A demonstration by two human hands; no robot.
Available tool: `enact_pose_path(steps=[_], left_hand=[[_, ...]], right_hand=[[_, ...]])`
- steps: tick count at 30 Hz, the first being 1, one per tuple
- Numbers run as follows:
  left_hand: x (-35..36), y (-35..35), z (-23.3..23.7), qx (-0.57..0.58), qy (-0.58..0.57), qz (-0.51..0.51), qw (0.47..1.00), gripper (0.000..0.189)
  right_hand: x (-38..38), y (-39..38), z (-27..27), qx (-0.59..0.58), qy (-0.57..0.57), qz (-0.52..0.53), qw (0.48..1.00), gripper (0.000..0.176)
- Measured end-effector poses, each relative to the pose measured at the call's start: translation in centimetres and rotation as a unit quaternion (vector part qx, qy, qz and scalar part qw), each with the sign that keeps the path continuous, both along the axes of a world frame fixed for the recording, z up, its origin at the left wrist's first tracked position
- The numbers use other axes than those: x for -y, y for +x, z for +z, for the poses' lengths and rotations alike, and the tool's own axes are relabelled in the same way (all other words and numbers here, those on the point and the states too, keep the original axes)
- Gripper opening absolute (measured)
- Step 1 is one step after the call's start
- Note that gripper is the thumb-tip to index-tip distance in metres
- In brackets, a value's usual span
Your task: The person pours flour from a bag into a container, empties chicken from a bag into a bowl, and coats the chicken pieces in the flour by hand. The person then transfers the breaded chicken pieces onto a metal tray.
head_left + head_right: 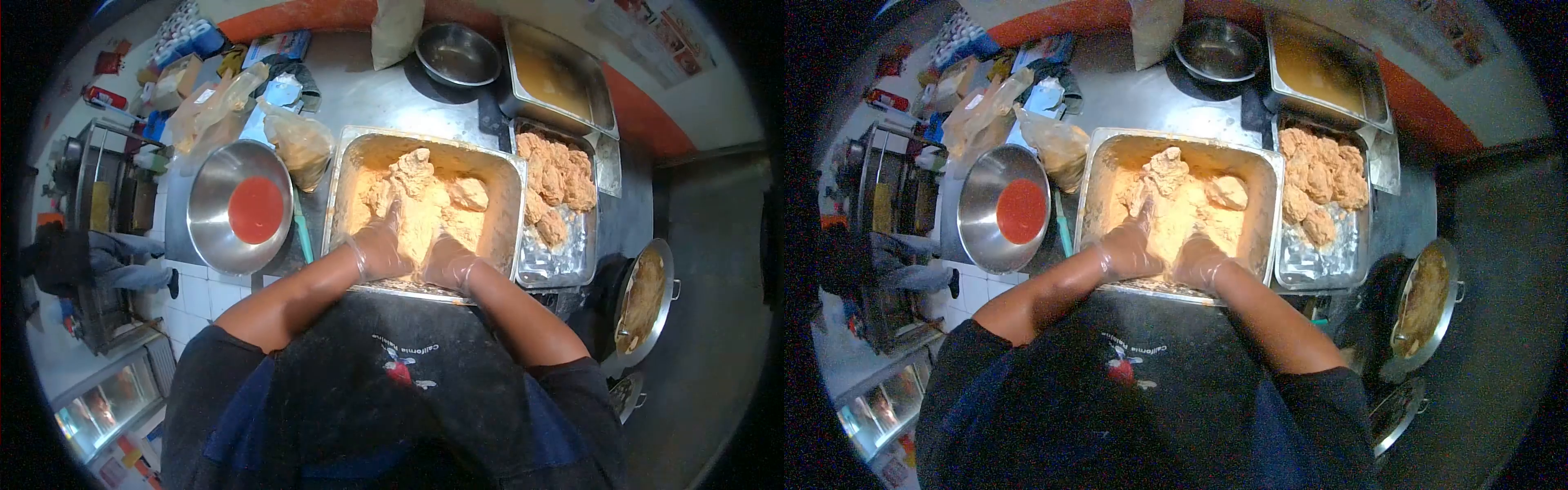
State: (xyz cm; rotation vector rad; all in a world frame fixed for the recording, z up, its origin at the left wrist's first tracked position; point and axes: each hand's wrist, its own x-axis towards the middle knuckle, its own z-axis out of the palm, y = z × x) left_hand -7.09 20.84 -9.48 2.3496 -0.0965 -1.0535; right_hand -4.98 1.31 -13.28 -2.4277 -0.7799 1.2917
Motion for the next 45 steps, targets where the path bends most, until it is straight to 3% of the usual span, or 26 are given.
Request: enact_pose_path(steps=[1,3,4,6,7,8,9,10,11,13,15,17,20,24,26,29,31,34,35,39,40,41,42,43,44,45], left_hand=[[-0.3,-0.1,-0.7,0.002,-0.073,0.043,0.996,0.13],[-1.1,-0.4,-5.9,0.05,-0.142,0.064,0.986,0.127],[-1.3,-0.3,-6.4,0.092,-0.21,0.08,0.97,0.124],[-1.9,0.7,-5.5,0.122,-0.3,0.096,0.941,0.122],[-2.0,1.0,-4.3,0.148,-0.39,0.109,0.902,0.121],[-2.0,0.9,-3.1,0.146,-0.391,0.111,0.902,0.121],[-1.9,0.6,-1.8,0.211,-0.217,0.109,0.947,0.118],[-1.9,0.4,-0.2,0.271,-0.035,0.101,0.957,0.115],[-0.9,1.4,2.0,0.264,0.146,0.029,0.953,0.115],[-0.9,5.2,-0.4,0.182,0.125,0.013,0.975,0.104],[-0.8,7.0,-3.3,0.103,0.104,0.0,0.989,0.098],[-0.6,7.4,-5.6,0.222,0.05,0.057,0.972,0.085],[-0.4,8.9,-6.6,0.12,0.022,0.044,0.992,0.078],[-1.1,7.8,-6.3,0.073,-0.005,0.01,0.997,0.079],[-1.4,7.4,-3.2,0.043,-0.009,-0.023,0.999,0.09],[-1.3,3.9,-1.1,0.136,0.057,-0.019,0.989,0.104],[-1.2,0.9,2.1,0.119,0.132,-0.078,0.981,0.124],[0.2,0.1,-0.4,0.047,0.176,-0.103,0.978,0.141],[0.2,0.3,0.7,-0.012,0.116,-0.014,0.993,0.149],[-1.0,0.3,-1.9,0.017,-0.009,0.06,0.998,0.146],[-1.3,0.0,-1.7,0.021,-0.104,0.126,0.986,0.14],[-1.5,-0.2,-1.7,0.023,-0.198,0.189,0.961,0.134],[-1.5,-0.2,-1.9,0.023,-0.197,0.191,0.961,0.134],[-1.4,-0.4,-2.2,0.047,-0.301,0.226,0.925,0.124],[-1.4,-0.4,-2.5,0.071,-0.402,0.259,0.876,0.114],[-1.5,-0.1,-2.9,0.072,-0.401,0.261,0.875,0.114]], right_hand=[[0.1,0.0,1.1,0.002,-0.002,0.003,1.0,0.062],[0.7,0.1,3.6,-0.109,0.145,-0.206,0.962,0.071],[0.9,-0.1,4.3,-0.11,0.145,-0.203,0.962,0.071],[1.9,0.0,4.8,-0.193,0.328,-0.418,0.825,0.086],[2.4,0.6,3.9,-0.08,0.368,-0.391,0.84,0.065],[3.3,1.5,3.3,-0.082,0.367,-0.392,0.84,0.065],[3.5,3.0,4.4,0.05,0.146,-0.24,0.958,0.074],[3.4,4.4,4.9,0.177,-0.09,-0.063,0.978,0.083],[3.1,5.8,3.9,0.176,-0.091,-0.065,0.978,0.083],[2.5,8.0,1.5,0.105,-0.244,-0.08,0.961,0.094],[0.6,7.9,2.0,0.129,-0.228,-0.128,0.956,0.094],[-0.4,7.6,1.8,0.183,-0.195,-0.205,0.942,0.087],[-0.9,7.7,-0.5,0.17,-0.147,-0.04,0.974,0.076],[0.5,4.9,3.4,0.044,-0.096,-0.061,0.993,0.063],[2.1,3.5,1.5,0.082,-0.152,0.161,0.972,0.051],[1.4,1.6,5.7,0.01,-0.183,0.14,0.973,0.046],[2.0,0.6,2.2,0.022,-0.189,0.137,0.972,0.046],[1.5,0.1,-2.3,0.036,-0.204,0.13,0.97,0.049],[1.2,0.5,-3.2,0.039,-0.214,0.123,0.968,0.051],[-1.4,1.4,1.5,0.029,-0.192,0.073,0.978,0.061],[-0.2,0.2,-1.1,0.052,0.064,-0.068,0.994,0.072],[0.4,-0.4,-2.6,0.068,0.315,-0.202,0.925,0.088],[0.2,-0.6,-0.9,0.067,0.316,-0.201,0.925,0.088],[-0.4,-1.0,2.5,-0.096,0.377,-0.364,0.846,0.102],[-0.7,-1.0,4.3,-0.25,0.414,-0.504,0.716,0.118],[1.1,-0.3,2.6,-0.184,0.399,-0.422,0.793,0.132]])
